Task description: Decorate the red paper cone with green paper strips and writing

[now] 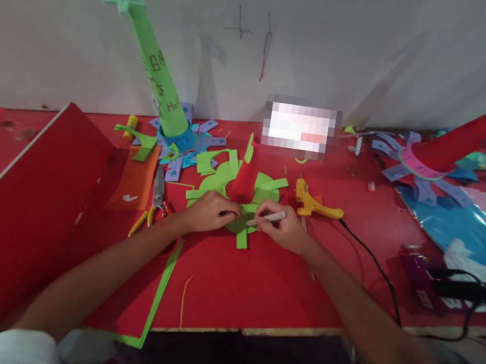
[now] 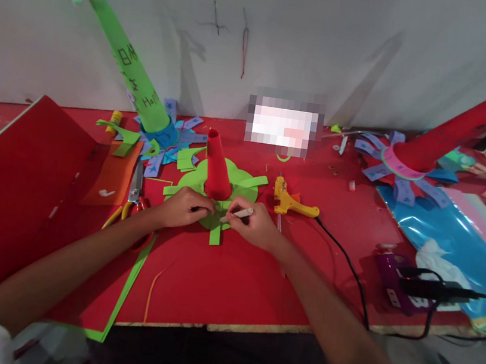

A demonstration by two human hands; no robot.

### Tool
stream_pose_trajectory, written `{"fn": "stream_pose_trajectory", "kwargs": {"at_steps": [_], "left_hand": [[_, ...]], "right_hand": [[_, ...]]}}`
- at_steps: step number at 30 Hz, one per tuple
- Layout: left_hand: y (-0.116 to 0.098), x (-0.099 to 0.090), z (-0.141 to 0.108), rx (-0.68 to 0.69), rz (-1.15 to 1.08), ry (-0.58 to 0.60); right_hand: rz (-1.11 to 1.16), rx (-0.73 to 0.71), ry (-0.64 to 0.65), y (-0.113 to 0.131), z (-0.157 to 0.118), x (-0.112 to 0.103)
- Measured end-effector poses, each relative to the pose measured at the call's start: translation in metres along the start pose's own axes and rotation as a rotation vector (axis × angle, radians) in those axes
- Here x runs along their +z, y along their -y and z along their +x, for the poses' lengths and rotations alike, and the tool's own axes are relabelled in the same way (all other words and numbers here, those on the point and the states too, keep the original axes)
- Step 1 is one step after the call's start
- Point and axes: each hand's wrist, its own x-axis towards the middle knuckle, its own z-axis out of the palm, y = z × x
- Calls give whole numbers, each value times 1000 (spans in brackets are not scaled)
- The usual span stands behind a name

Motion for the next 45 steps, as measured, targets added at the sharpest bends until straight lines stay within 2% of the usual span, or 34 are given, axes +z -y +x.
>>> {"fn": "stream_pose_trajectory", "kwargs": {"at_steps": [5,13,27,45], "left_hand": [[1,-2,0,1,-60,22],[1,-2,1,-14,-35,83],[1,-1,1,-17,-11,76],[1,-1,2,-31,-42,89]], "right_hand": [[-17,8,-1,2,0,0],[-29,11,49,-1,-2,0],[-47,-28,70,0,-3,0],[-26,12,110,7,0,2]]}}
